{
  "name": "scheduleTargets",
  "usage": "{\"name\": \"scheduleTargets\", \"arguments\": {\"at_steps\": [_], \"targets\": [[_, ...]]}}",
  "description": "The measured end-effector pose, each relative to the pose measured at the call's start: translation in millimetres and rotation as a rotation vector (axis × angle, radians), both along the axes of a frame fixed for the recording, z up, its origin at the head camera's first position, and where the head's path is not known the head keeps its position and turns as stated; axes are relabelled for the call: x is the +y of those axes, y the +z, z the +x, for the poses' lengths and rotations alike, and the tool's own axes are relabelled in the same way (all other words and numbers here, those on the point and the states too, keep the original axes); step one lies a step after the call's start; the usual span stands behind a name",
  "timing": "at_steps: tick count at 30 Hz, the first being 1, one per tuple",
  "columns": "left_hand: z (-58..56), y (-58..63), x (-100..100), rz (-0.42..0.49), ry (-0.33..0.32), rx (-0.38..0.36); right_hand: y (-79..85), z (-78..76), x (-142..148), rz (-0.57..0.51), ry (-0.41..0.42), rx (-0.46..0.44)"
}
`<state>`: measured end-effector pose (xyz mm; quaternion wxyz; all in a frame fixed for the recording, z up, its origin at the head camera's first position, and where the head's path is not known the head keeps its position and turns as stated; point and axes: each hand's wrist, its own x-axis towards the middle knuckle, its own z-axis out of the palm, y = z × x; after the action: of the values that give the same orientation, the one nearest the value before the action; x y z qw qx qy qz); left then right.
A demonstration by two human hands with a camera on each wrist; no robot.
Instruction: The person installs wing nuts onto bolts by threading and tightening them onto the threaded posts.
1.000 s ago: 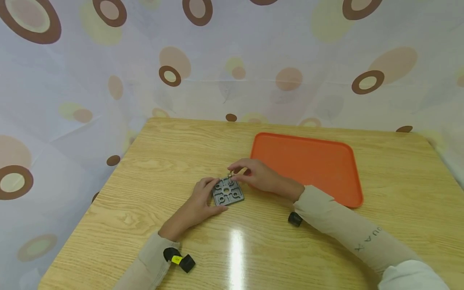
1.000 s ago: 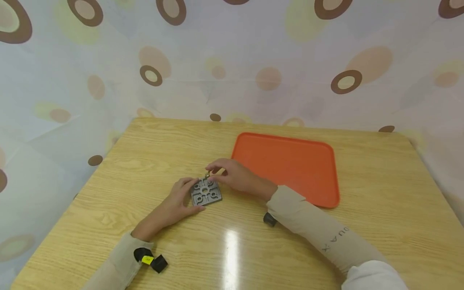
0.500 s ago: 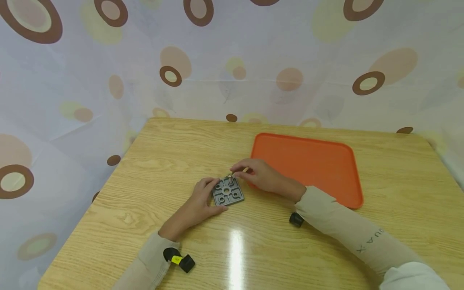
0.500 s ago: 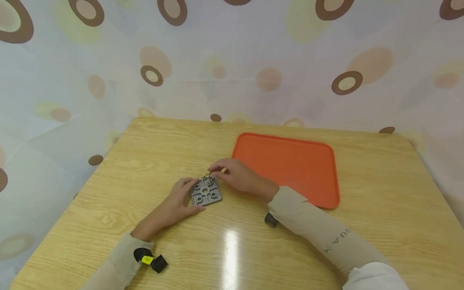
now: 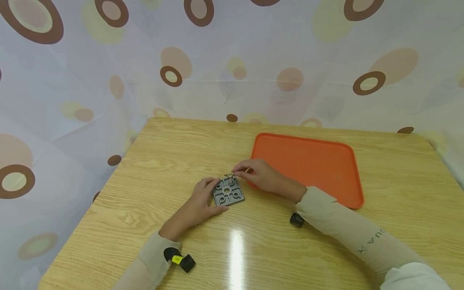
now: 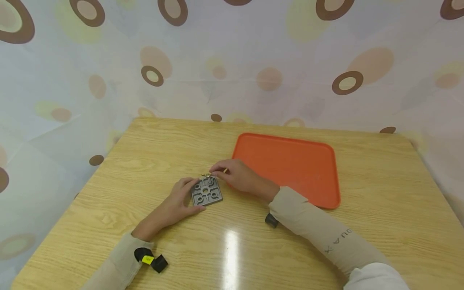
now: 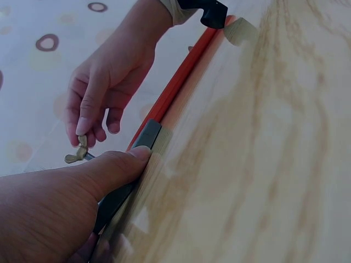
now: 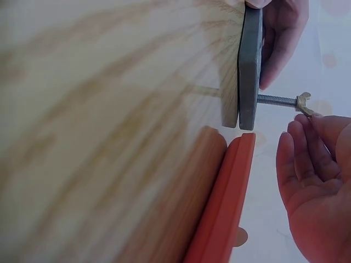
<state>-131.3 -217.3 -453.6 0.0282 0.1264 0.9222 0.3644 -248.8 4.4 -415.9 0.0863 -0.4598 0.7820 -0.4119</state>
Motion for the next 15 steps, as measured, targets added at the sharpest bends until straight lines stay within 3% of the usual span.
{"name": "scheduleTargets", "arguments": {"at_steps": [15], "targets": [[-0.7, -2.5, 0.1, 0.003, 0.003, 0.008, -1.7, 1.2, -1.5, 0.030, 0.002, -0.041]]}}
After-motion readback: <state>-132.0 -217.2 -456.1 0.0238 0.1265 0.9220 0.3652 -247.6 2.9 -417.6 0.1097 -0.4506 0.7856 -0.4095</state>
